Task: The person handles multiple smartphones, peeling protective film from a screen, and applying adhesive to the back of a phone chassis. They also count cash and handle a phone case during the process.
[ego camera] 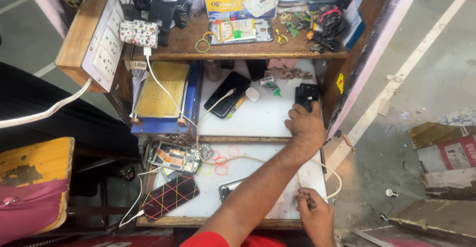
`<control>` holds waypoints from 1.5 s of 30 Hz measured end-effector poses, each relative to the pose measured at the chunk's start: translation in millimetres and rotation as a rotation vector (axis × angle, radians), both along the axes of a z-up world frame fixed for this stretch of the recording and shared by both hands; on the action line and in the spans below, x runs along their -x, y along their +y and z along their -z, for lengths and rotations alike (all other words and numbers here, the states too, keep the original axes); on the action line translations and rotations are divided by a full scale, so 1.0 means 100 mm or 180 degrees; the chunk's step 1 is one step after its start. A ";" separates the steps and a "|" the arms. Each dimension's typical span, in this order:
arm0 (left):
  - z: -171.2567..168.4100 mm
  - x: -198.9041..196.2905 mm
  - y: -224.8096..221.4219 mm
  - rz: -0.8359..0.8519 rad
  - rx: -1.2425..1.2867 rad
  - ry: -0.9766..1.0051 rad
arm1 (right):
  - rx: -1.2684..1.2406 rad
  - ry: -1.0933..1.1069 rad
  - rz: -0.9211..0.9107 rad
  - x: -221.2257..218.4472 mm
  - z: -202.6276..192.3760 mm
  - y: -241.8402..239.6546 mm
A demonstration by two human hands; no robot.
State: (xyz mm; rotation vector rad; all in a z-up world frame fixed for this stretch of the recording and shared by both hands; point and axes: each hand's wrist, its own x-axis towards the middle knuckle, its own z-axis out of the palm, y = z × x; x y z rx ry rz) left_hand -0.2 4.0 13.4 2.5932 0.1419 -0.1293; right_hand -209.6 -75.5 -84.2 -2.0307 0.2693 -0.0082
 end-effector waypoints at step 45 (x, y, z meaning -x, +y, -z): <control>0.07 0.44 1.96 0.1358 -0.0784 -0.0656 | 0.0469 -0.1176 -0.0712 -0.53 -1.27 -0.26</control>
